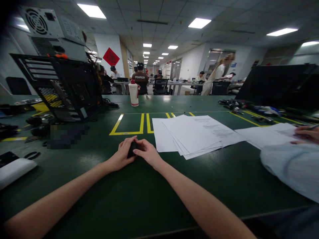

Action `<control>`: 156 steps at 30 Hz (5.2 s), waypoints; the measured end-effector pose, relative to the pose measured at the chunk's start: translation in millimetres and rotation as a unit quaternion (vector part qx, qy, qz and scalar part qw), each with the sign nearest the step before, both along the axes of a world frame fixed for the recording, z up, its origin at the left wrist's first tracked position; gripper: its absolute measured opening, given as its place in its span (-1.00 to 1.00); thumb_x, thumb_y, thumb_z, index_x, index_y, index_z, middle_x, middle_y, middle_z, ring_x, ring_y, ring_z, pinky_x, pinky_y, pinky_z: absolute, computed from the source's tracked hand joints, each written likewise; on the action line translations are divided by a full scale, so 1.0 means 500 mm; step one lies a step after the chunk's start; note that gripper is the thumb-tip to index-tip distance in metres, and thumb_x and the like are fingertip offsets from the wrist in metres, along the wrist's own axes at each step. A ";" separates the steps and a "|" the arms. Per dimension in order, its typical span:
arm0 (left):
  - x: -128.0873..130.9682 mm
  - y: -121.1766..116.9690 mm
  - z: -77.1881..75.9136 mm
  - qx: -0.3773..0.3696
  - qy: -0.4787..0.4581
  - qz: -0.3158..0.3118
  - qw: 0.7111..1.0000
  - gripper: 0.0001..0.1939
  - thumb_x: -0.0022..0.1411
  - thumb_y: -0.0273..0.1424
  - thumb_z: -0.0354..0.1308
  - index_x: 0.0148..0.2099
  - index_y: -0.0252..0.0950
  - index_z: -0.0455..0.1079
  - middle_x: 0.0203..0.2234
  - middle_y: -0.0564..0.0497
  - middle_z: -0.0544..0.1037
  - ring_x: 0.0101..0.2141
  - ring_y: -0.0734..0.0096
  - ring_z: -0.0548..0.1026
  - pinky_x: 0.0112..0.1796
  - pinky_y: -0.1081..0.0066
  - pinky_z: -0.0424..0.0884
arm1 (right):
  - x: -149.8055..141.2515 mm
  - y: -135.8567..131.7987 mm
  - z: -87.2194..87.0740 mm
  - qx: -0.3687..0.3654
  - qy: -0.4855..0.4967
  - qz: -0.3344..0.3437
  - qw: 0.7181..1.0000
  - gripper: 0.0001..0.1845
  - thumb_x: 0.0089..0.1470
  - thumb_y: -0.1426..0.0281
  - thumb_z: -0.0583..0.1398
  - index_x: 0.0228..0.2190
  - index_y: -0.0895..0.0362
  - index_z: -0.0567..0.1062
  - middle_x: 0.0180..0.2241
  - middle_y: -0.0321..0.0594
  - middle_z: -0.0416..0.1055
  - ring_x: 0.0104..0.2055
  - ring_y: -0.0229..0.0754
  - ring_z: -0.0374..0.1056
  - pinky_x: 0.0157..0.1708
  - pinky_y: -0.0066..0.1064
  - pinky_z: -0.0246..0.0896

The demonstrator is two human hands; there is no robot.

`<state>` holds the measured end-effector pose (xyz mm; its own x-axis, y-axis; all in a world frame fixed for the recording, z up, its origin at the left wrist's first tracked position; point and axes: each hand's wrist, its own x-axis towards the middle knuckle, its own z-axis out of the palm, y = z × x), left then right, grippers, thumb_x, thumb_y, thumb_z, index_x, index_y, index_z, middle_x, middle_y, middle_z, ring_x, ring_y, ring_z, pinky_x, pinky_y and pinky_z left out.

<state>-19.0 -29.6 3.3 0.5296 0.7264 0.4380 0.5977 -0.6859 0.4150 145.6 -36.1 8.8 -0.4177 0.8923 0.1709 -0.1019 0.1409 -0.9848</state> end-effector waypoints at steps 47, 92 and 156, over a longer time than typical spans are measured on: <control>-0.004 -0.009 0.008 0.004 0.008 -0.019 1.000 -0.41 0.05 -0.46 0.06 0.09 -0.22 -0.11 -0.01 -0.10 0.14 0.04 0.24 0.10 0.04 0.13 0.01 | -0.003 0.004 0.001 -0.034 -0.012 -0.011 0.999 -0.68 -0.16 0.37 0.23 -0.28 0.09 0.32 -0.19 -0.25 0.31 -0.08 -0.19 0.23 -0.06 -0.26 0.11; -0.005 -0.006 0.007 0.000 0.013 -0.021 1.000 -0.41 0.06 -0.44 0.05 0.10 -0.22 -0.13 -0.01 -0.10 0.14 0.04 0.21 0.10 0.04 0.10 0.02 | -0.005 0.001 0.002 -0.021 -0.042 -0.064 0.997 -0.70 -0.10 0.24 0.17 -0.28 0.08 0.34 -0.22 -0.24 0.32 -0.11 -0.19 0.22 -0.06 -0.23 0.07; -0.006 -0.011 0.011 0.007 0.011 -0.031 0.999 -0.41 0.07 -0.45 0.04 0.11 -0.21 -0.13 0.00 -0.10 0.14 0.06 0.22 0.09 0.05 0.09 0.00 | -0.006 -0.011 0.013 -0.007 -0.032 -0.054 0.998 -0.76 -0.12 0.32 0.19 -0.34 0.08 0.32 -0.26 -0.27 0.31 -0.12 -0.21 0.24 -0.08 -0.25 0.10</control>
